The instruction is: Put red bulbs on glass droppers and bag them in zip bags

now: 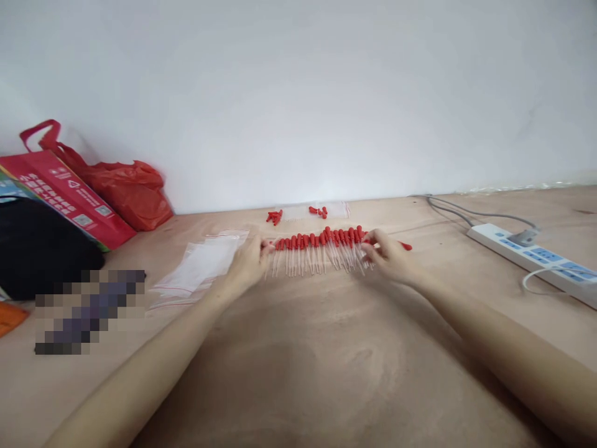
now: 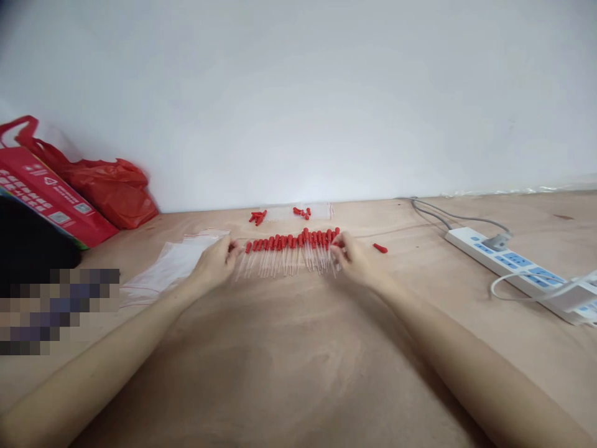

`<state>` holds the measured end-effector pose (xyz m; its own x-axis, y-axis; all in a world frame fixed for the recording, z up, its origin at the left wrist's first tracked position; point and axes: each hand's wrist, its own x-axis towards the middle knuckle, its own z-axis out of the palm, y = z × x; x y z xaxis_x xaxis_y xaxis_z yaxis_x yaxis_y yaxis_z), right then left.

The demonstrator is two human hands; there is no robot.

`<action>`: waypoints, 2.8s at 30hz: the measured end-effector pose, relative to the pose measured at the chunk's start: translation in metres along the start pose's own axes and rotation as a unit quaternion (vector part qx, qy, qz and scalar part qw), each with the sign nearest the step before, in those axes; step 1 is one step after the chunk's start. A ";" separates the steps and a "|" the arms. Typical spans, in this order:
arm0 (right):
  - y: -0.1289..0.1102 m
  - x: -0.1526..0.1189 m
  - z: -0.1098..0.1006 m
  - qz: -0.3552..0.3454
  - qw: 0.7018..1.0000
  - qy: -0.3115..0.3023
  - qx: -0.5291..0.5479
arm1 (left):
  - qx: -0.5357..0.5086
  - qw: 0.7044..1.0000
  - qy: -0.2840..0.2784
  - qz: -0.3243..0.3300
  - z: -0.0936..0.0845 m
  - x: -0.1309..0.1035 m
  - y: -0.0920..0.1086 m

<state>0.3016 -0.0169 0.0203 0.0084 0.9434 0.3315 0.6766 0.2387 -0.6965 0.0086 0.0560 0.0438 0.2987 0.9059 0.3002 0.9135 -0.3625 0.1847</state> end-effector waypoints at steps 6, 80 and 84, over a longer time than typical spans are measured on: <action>-0.017 -0.028 0.045 -0.132 0.990 -0.022 0.048 | -0.193 0.944 0.060 0.261 0.030 -0.039 0.035; -0.026 -0.034 0.058 -0.302 0.948 -0.017 -0.100 | -0.138 0.926 0.100 0.337 0.036 -0.060 0.055; -0.028 -0.025 0.046 -0.295 0.951 -0.025 -0.087 | -0.081 0.945 0.063 0.311 0.019 -0.053 0.054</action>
<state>0.2487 -0.0367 0.0021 -0.4432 0.6675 0.5984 0.6641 0.6928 -0.2810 0.0471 -0.0073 0.0196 0.7192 0.4766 0.5055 0.5149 -0.8542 0.0728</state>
